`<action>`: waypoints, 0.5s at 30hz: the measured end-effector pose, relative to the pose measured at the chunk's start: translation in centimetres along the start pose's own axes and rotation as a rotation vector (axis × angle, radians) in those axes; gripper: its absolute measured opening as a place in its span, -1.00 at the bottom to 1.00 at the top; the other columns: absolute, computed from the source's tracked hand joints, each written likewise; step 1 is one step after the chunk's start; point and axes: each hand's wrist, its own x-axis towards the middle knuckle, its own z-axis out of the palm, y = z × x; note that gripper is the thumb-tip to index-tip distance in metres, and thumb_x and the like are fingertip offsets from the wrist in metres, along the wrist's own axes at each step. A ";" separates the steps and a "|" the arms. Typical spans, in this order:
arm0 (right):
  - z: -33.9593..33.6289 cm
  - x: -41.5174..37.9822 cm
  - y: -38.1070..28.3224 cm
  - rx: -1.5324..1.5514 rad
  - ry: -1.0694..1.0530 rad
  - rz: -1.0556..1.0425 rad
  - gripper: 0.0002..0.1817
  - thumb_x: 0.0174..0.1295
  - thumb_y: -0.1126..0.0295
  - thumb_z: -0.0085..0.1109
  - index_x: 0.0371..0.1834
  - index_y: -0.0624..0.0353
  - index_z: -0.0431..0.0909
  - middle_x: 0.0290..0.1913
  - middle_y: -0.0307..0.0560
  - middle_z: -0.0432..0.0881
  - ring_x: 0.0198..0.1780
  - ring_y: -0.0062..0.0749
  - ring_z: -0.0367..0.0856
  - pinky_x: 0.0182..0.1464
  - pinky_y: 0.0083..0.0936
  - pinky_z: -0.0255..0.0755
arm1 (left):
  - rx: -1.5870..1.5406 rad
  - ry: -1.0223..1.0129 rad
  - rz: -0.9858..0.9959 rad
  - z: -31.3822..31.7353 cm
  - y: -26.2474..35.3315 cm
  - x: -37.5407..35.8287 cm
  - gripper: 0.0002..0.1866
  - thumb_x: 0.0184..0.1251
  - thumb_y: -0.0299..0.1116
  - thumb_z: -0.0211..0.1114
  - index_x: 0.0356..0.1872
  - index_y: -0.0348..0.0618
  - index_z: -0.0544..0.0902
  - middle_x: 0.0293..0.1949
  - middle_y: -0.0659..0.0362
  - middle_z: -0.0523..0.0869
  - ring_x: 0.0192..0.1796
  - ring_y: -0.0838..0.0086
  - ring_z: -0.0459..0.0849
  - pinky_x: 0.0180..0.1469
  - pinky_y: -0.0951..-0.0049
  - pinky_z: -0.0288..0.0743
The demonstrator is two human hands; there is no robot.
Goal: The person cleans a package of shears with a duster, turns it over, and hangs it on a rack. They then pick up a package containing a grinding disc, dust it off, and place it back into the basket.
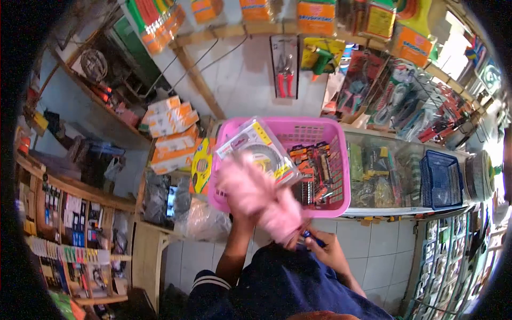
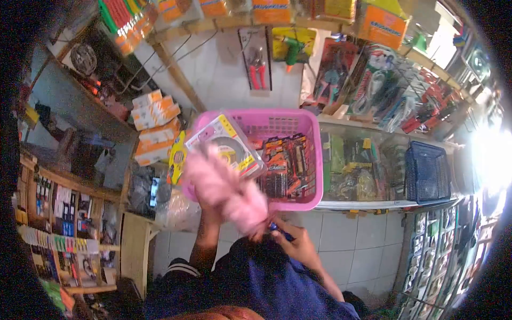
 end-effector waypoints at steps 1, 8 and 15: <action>0.4 0.0 -0.3 0.069 0.034 0.145 -0.55 0.32 0.32 0.24 0.23 0.29 0.50 -0.12 0.17 0.71 -0.05 -0.30 0.66 0.09 -0.38 0.45 | -0.024 0.015 -0.003 -0.3 0.1 -0.4 -0.50 0.49 0.10 -0.05 0.22 -0.01 0.40 -0.01 0.27 0.57 -0.12 0.42 0.56 -0.08 0.43 0.49; 2.0 0.4 -0.4 0.025 0.040 0.026 -0.58 0.28 0.38 0.27 0.16 0.34 0.54 -0.13 0.16 0.72 -0.09 -0.27 0.71 0.02 -0.41 0.51 | -0.090 -0.022 -0.042 -3.9 1.1 -2.0 -0.37 0.52 0.21 -0.17 0.39 0.00 0.29 0.20 0.17 0.53 0.16 0.28 0.56 0.14 0.08 0.50; 1.6 1.5 -2.2 -0.019 0.025 -0.009 -0.59 0.26 0.35 0.30 0.10 0.39 0.57 -0.14 0.15 0.73 -0.11 -0.35 0.72 -0.01 -0.46 0.51 | -0.027 0.079 0.104 -4.1 0.4 -3.3 -0.34 0.50 0.23 -0.14 0.43 0.03 0.25 0.20 0.17 0.54 0.17 0.26 0.57 0.14 0.14 0.51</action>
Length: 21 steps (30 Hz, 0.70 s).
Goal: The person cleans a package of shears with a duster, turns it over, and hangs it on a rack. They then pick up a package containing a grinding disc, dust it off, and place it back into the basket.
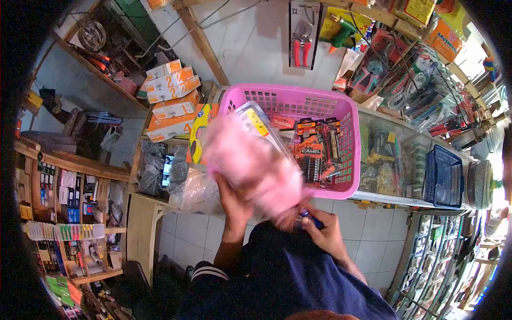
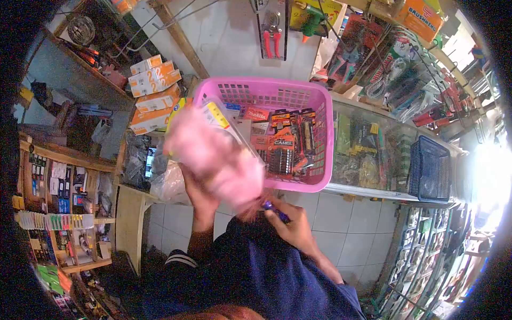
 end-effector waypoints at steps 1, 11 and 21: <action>0.5 0.0 0.6 0.046 0.053 0.083 -0.60 0.26 0.35 0.30 0.08 0.38 0.58 -0.15 0.14 0.73 -0.12 -0.37 0.71 -0.02 -0.47 0.51 | 0.067 -0.044 0.013 -1.2 -0.2 0.2 -0.33 0.50 0.23 -0.14 0.45 0.04 0.22 0.29 0.13 0.46 0.25 0.27 0.50 0.21 0.13 0.47; 0.9 0.7 0.0 0.056 0.064 0.089 -0.64 0.25 0.31 0.33 0.03 0.31 0.62 -0.27 -0.04 0.68 -0.27 -0.54 0.56 -0.16 -0.54 0.47 | -0.202 -0.247 -0.070 -4.6 0.8 1.5 -0.31 0.52 0.18 -0.14 0.49 -0.02 0.13 0.36 0.12 0.39 0.33 0.25 0.42 0.34 0.08 0.32; 2.8 2.1 -0.1 0.036 -0.098 -0.009 -0.64 0.29 0.32 0.27 0.08 0.27 0.60 -0.11 0.10 0.73 -0.04 -0.40 0.68 0.03 -0.45 0.50 | -0.255 -0.239 0.045 -5.7 2.6 2.5 -0.38 0.55 0.08 -0.15 0.46 -0.06 0.18 0.30 0.08 0.45 0.27 0.22 0.48 0.25 0.07 0.41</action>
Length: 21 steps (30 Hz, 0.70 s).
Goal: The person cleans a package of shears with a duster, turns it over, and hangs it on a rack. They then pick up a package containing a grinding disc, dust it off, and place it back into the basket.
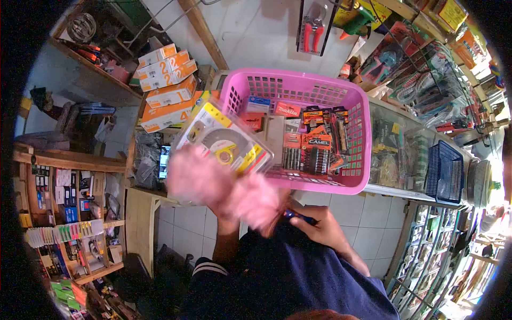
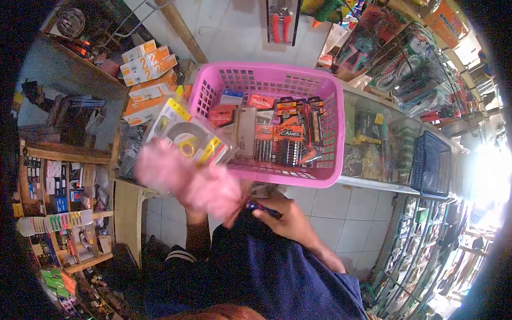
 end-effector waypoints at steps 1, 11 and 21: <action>0.2 0.1 -0.1 -0.005 -0.030 -0.014 -0.65 0.31 0.32 0.26 0.09 0.26 0.59 -0.10 0.09 0.73 -0.03 -0.41 0.67 0.04 -0.45 0.50 | -0.031 -0.037 -0.014 -1.4 0.5 0.2 -0.37 0.55 0.09 -0.16 0.46 -0.06 0.19 0.30 0.07 0.44 0.27 0.23 0.48 0.25 0.07 0.41; 1.0 1.1 -0.9 0.094 -0.017 0.133 -0.71 0.35 0.32 0.21 0.01 0.29 0.60 -0.30 -0.06 0.68 -0.25 -0.57 0.56 -0.12 -0.49 0.48 | 0.255 0.044 0.193 -2.5 0.6 0.2 -0.32 0.52 0.17 -0.17 0.49 -0.02 0.14 0.36 0.09 0.37 0.32 0.21 0.41 0.36 0.03 0.26; 0.6 1.6 -0.9 -0.099 -0.024 0.051 -0.67 0.27 0.32 0.29 0.00 0.30 0.60 -0.29 0.05 0.72 -0.26 -0.45 0.65 -0.13 -0.44 0.52 | 0.172 0.334 0.116 2.5 0.0 0.5 -0.27 0.50 0.22 -0.16 0.47 -0.08 0.15 0.30 0.03 0.42 0.29 0.19 0.46 0.34 0.06 0.31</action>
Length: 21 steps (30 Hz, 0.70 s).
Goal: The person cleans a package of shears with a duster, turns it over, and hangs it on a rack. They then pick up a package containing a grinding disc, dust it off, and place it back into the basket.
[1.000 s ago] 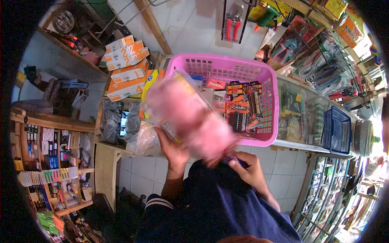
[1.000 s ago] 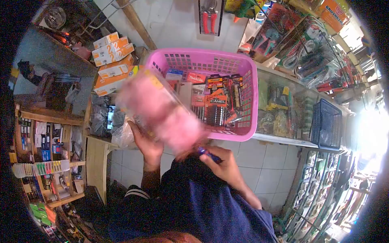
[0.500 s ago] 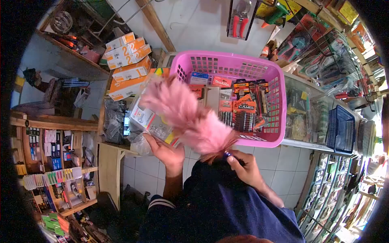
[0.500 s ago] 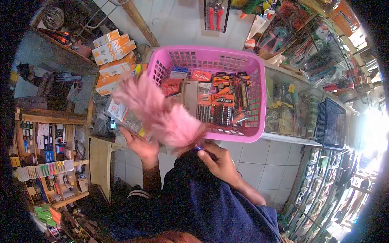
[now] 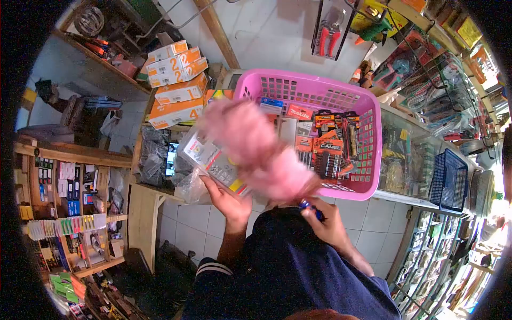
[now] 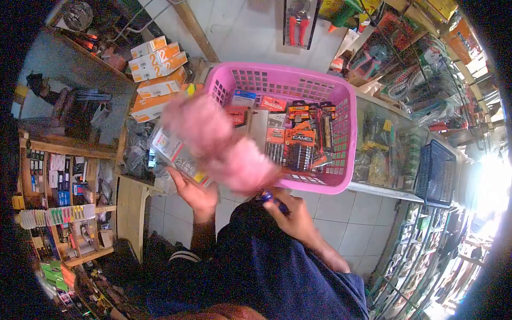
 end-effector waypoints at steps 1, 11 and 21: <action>-0.5 0.1 -0.3 -0.086 -0.053 -0.051 -0.67 0.26 0.33 0.29 0.00 0.31 0.60 -0.29 0.04 0.72 -0.26 -0.45 0.65 -0.12 -0.44 0.52 | -0.011 -0.029 -0.037 -0.5 -0.1 0.0 -0.27 0.50 0.22 -0.17 0.48 -0.07 0.13 0.33 0.04 0.39 0.32 0.19 0.43 0.36 0.06 0.28; -2.7 0.0 2.4 0.043 0.185 -0.126 -0.70 0.27 0.37 0.23 -0.01 0.34 0.58 -0.27 -0.11 0.64 -0.26 -0.52 0.53 -0.18 -0.53 0.44 | 0.249 -0.062 -0.052 -2.5 -1.5 0.6 -0.35 0.53 0.14 -0.10 0.46 -0.05 0.18 0.35 0.13 0.39 0.33 0.28 0.42 0.36 0.13 0.30; -3.8 0.7 0.4 0.441 0.149 -0.187 -0.39 0.00 0.18 0.43 0.05 0.36 0.49 -0.21 -0.22 0.56 -0.19 -0.56 0.49 -0.13 -0.60 0.38 | 0.579 -0.432 0.049 -0.8 -4.5 -2.7 -0.29 0.49 -0.02 0.07 0.47 -0.22 0.11 0.39 0.08 0.28 0.41 0.35 0.25 0.41 0.27 0.16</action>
